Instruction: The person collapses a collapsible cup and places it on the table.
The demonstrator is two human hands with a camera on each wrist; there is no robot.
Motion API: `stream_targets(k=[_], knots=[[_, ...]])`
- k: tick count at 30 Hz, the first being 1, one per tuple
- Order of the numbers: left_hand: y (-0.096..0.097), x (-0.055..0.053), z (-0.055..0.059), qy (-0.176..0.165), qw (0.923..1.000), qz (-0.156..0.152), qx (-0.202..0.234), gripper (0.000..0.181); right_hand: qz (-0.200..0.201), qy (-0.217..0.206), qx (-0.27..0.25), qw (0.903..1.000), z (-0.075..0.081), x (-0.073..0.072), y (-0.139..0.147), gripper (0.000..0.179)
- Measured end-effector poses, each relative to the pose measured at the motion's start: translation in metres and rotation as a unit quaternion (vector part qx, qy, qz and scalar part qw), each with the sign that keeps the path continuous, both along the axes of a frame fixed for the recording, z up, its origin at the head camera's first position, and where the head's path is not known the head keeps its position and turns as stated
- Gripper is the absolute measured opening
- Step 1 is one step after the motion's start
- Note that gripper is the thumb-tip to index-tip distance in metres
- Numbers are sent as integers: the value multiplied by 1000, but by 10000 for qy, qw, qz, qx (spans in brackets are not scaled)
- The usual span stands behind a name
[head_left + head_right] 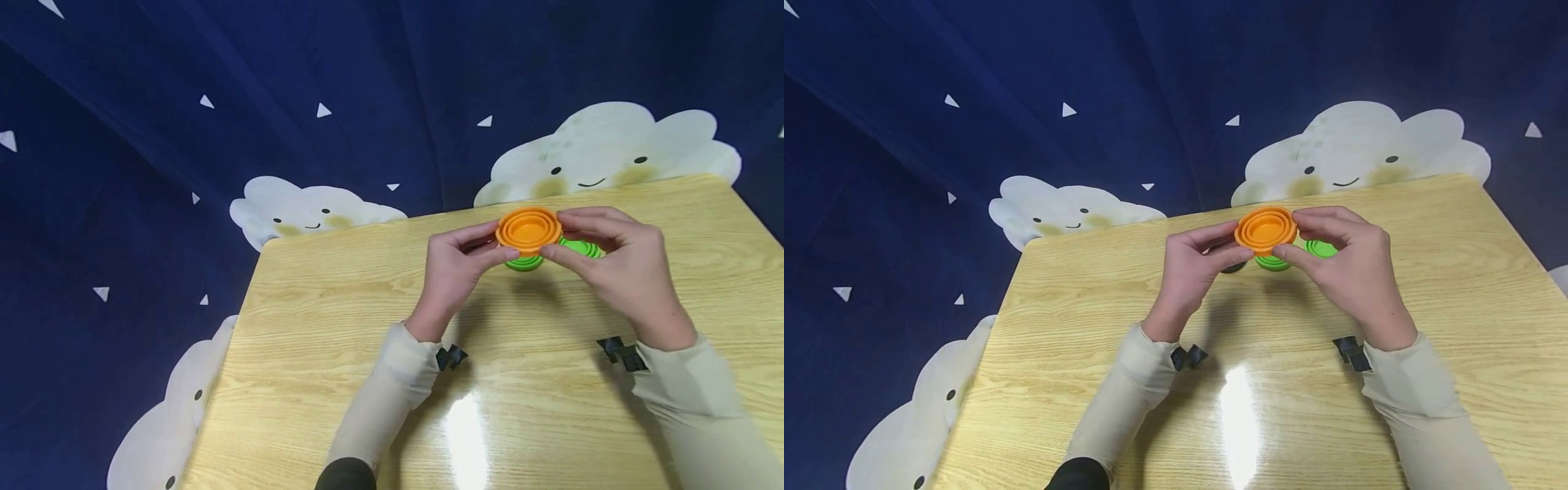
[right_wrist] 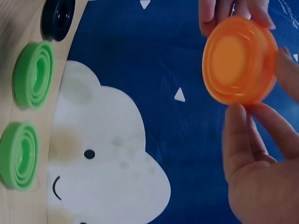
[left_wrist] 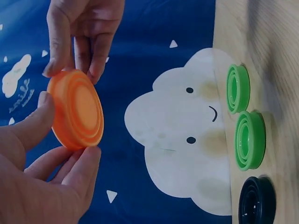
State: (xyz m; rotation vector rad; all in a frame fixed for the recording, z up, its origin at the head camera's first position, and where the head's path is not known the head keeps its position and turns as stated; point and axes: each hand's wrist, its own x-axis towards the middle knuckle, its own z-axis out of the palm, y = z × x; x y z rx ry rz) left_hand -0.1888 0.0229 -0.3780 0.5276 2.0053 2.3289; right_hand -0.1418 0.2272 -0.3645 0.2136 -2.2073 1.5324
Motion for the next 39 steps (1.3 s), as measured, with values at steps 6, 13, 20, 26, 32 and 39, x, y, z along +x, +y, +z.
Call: stream_targets(k=[6, 13, 20, 26, 32, 39], knots=[[16, -6, -1, 272, 9975, 142, -640, 48, -186, -366, 378, 9984, -2, -2, 13, 56], [38, -9, -3, 372, 9934, 349, -1026, 52, -491, -247, 581, 9968, -6, -5, 20, 62], [65, -13, -9, 589, 9859, 487, -1489, 56, -937, -166, 1147, 9888, -13, -9, 34, 64], [87, -21, -16, 812, 9803, 424, -1752, 59, -1205, -347, 1275, 9839, -21, -14, 48, 70], [106, -28, -22, 991, 9646, 270, -2429, 59, -1403, -769, 1522, 9753, -27, -14, 64, 71], [131, -41, -30, 1050, 9394, 113, -3260, 60, -1558, -1266, 1658, 9655, -37, -18, 84, 71]])
